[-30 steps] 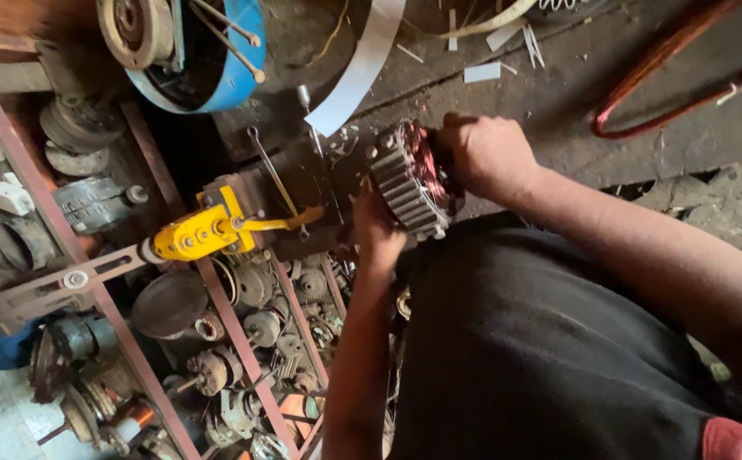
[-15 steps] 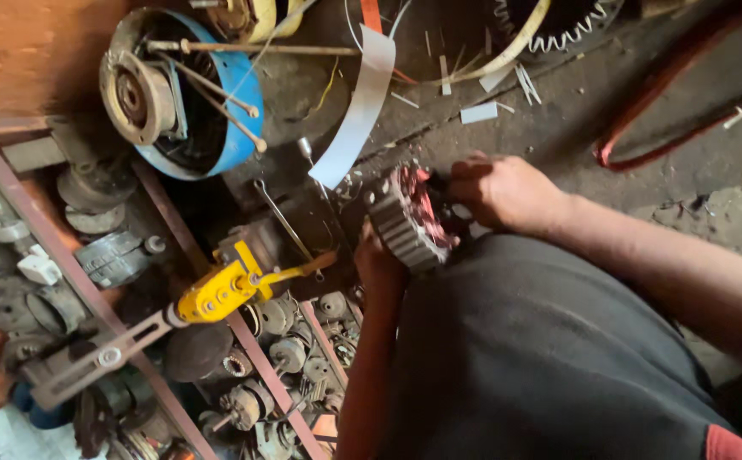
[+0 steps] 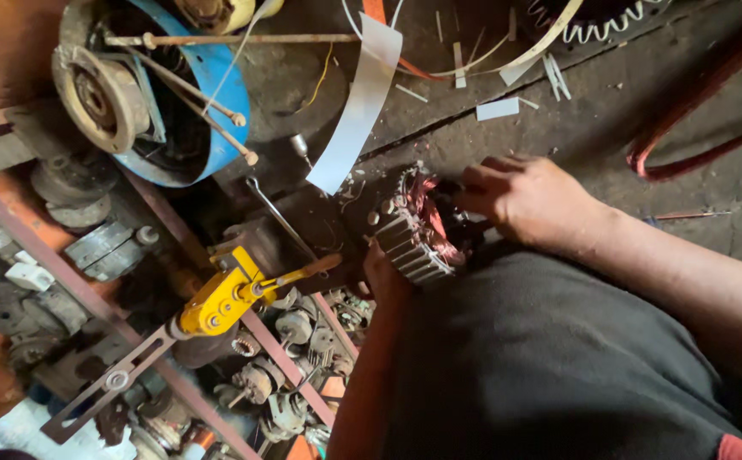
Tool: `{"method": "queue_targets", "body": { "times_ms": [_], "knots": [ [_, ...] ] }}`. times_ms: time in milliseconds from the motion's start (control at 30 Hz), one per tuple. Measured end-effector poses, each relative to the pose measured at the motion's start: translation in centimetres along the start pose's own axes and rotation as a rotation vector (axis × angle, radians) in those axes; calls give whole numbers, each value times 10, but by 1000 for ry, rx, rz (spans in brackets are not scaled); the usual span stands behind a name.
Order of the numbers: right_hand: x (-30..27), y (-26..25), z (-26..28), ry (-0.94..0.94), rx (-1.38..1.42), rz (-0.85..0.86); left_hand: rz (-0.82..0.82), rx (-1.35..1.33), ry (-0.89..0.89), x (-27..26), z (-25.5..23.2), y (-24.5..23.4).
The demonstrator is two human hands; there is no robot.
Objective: The person winds copper wire around a motor stator core, carefully arranging the coils into the slots. They use a pair of scissors to cut a strip of white insulating material and place it into the stator to separate the windings. The person continues to wind and adjust the copper wire throughout the clip.
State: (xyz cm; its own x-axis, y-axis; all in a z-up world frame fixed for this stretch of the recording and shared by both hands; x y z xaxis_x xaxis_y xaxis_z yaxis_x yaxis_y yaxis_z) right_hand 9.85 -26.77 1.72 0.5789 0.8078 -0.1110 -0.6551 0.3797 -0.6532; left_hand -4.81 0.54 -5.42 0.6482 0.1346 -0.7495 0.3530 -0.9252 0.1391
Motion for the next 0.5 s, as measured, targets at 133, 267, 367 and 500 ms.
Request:
{"method": "queue_targets", "body": {
  "times_ms": [133, 267, 367, 500],
  "knots": [
    [8, -10, 3, -71, 77, -31, 57, 121, 61, 3, -7, 7],
    [19, -9, 5, -43, 85, 74, -21, 107, -64, -2, -15, 13],
    [26, 1, -1, 219, 53, 317, 212, 1500, 656, -13, -49, 40],
    [27, 7, 7, 152, 124, 150, 454, 1537, 543, -17, -57, 45]
  ]
}}
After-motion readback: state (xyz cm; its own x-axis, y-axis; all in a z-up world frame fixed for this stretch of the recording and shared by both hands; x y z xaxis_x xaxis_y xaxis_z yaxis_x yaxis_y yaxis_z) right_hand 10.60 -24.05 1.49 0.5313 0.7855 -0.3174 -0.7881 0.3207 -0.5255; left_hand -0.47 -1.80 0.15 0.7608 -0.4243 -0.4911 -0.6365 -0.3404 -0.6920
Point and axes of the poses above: each hand's wrist, its own x-axis towards the middle knuckle, its own y-axis out of the palm, z = x × y, the point moved 3 cm from there along x, towards the middle knuckle, and after that the axes turned 14 degrees about z, right-handed, at the moved point
